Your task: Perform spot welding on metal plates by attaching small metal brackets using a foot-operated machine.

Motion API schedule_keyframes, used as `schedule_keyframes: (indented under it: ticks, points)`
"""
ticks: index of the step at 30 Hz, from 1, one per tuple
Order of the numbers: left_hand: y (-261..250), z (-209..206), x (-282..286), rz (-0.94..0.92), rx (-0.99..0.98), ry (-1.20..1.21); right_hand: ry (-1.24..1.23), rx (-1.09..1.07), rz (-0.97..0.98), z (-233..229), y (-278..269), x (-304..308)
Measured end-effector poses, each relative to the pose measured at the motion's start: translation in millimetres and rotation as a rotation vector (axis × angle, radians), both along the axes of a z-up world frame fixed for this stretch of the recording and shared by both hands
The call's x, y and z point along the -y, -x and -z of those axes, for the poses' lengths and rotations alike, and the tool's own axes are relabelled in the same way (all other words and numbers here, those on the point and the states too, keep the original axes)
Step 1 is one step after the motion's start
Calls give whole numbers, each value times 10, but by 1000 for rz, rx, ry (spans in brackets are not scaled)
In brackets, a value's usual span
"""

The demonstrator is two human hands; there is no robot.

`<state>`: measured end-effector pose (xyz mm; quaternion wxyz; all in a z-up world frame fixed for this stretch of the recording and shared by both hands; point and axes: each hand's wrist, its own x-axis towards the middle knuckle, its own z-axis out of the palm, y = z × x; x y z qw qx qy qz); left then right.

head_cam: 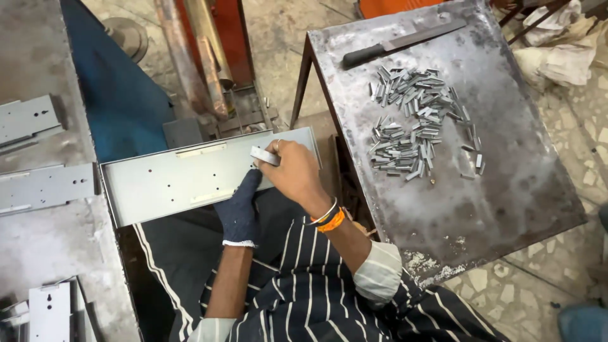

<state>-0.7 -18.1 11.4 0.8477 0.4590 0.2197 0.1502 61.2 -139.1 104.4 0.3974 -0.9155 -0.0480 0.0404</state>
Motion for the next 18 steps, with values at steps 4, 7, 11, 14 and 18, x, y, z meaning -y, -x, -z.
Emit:
schedule_keyframes:
  ticks: [4, 7, 11, 14, 18]
  points:
    - [11, 31, -47, -5, 12, -22, -123, -23, -55, -114, 71, -13]
    - [1, -4, -54, -17, 18, -53, -216, 67, -64, -88, 126, 53]
    - [-16, -142, -15, -80, 10, 39, -148, 376, -55, -77, 250, 14]
    - [-16, -23, -16, -113, 21, 14, 9, 498, -87, -84, 341, -90]
    - [10, -113, -45, -148, -24, 25, 89, 553, -169, -150, 452, -215]
